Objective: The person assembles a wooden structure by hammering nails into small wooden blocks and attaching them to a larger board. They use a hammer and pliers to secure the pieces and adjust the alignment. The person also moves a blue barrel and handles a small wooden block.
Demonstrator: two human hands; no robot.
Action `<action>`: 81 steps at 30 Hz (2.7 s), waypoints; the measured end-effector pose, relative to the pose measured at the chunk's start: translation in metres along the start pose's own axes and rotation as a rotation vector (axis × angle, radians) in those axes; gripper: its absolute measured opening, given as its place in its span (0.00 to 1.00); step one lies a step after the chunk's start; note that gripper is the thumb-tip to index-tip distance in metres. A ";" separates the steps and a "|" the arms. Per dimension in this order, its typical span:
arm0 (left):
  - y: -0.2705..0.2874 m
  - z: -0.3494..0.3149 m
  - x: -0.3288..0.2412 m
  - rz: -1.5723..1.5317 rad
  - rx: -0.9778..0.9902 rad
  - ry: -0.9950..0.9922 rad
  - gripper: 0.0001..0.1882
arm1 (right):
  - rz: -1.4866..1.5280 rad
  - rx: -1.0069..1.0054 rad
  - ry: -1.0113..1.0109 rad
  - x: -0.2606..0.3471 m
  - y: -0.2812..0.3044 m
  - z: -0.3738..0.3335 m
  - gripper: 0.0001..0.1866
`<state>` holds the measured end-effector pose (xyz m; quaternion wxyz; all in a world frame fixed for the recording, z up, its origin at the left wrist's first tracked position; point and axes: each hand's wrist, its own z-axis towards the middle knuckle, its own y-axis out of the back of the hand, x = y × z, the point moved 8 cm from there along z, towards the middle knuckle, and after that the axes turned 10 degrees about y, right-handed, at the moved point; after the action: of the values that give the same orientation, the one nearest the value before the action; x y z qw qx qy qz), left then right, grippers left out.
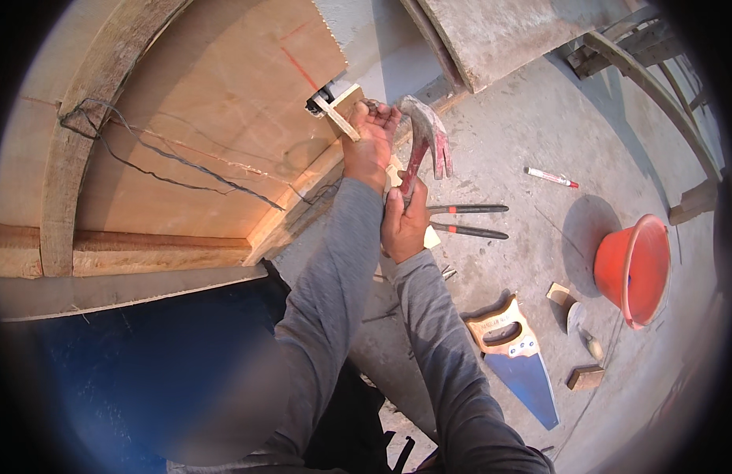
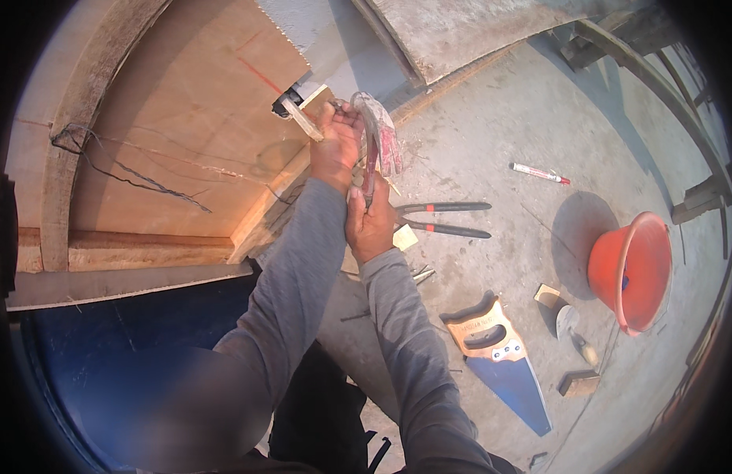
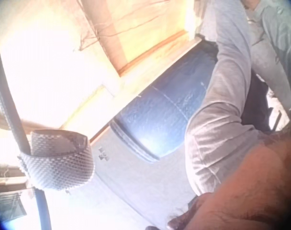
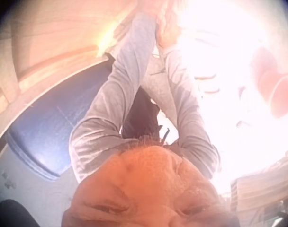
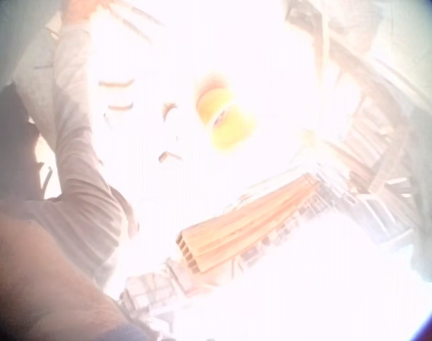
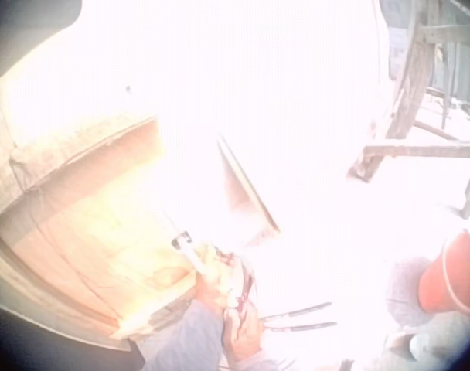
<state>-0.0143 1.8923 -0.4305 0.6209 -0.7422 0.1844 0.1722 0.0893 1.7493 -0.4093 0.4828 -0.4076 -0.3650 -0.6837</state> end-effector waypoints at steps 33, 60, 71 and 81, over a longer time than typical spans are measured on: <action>-0.053 -0.096 -0.096 2.358 0.693 -0.917 0.05 | 0.589 -0.365 0.142 0.006 -0.010 -0.039 0.19; -0.028 -0.084 -0.085 2.656 0.638 -1.049 0.04 | 0.503 -0.388 0.052 0.016 0.005 -0.019 0.13; -0.028 -0.084 -0.085 2.645 0.675 -1.067 0.04 | 0.515 -0.390 0.006 0.011 -0.019 -0.011 0.12; -0.024 -0.079 -0.083 2.684 0.652 -0.971 0.08 | 0.100 -0.151 0.069 -0.020 -0.039 -0.012 0.08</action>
<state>-0.0733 1.8235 -0.3564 0.1342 0.2831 0.5296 0.7882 0.0534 1.7569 -0.4367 0.4968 -0.4368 -0.2748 -0.6978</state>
